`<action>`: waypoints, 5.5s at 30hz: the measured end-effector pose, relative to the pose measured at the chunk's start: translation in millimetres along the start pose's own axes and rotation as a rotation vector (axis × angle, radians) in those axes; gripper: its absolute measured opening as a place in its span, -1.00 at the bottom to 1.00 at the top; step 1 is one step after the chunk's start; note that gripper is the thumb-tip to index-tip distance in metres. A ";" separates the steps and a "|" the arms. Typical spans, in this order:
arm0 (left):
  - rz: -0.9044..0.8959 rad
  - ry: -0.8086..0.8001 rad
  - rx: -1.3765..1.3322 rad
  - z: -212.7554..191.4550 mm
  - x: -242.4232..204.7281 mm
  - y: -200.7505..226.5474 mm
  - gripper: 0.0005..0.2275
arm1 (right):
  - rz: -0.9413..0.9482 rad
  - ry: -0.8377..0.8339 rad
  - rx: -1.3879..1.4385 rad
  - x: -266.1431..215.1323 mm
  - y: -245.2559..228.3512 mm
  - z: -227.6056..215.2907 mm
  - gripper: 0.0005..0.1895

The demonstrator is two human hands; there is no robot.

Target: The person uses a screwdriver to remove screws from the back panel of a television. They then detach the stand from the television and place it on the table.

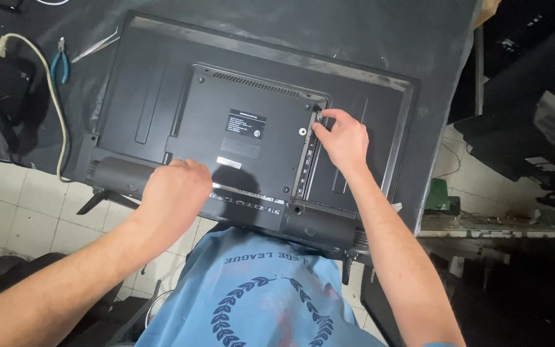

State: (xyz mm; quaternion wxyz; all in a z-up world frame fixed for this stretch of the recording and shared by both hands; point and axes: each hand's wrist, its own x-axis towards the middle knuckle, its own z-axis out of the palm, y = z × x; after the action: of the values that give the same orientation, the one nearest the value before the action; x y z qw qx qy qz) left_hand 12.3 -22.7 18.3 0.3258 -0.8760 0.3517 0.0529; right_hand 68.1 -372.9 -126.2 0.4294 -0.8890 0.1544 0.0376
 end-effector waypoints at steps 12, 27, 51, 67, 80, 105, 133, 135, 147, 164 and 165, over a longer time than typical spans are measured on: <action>0.020 0.036 -0.010 2.4 0.3 -2.2 -0.65 | 0.069 -0.071 -0.033 24.3 9.0 2.6 -0.78; -0.016 0.029 0.012 -2.8 -9.4 -2.2 -0.70 | 0.015 -0.044 -0.043 10.4 9.7 2.1 -0.83; 0.079 0.106 -0.096 21.8 -15.6 -26.5 -0.84 | -0.201 0.169 -0.059 5.5 27.3 20.7 -0.91; -0.096 -0.049 -0.238 41.9 -9.4 -10.5 -0.65 | -0.689 0.097 -0.175 5.1 55.2 1.0 -0.83; -0.086 0.072 -0.278 40.0 -10.6 -10.9 -0.67 | -0.746 0.058 -0.146 -5.3 58.7 -4.4 -0.84; -0.028 0.008 -0.229 43.7 -10.2 -9.1 -0.67 | -0.701 -0.010 -0.219 -96.3 58.0 -7.1 -0.79; -0.172 -0.268 -0.337 61.1 -28.8 2.8 -0.56 | -0.734 0.032 -0.071 -136.6 49.6 -26.6 -0.94; -0.170 -0.283 -0.342 66.2 -28.2 0.3 -0.61 | -0.733 0.053 -0.079 -137.4 50.4 -25.8 -0.93; -0.179 -0.283 -0.207 53.4 -23.1 5.2 -0.87 | -0.752 0.114 -0.063 -138.2 50.0 -25.1 -0.94; -0.190 -0.013 -0.147 24.3 -6.2 2.2 -0.88 | -0.681 0.167 0.038 -138.7 59.1 -21.2 -0.99; -0.229 -0.005 -0.176 38.1 -9.5 9.4 -0.90 | -0.674 0.167 0.039 -138.6 57.7 -21.9 -0.99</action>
State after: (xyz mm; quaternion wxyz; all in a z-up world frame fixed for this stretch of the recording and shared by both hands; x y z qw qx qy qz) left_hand 4.3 0.9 -13.5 0.2525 -0.9355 0.2424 0.0481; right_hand -82.7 -390.0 -128.1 0.4204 -0.8817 -0.1128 -0.1821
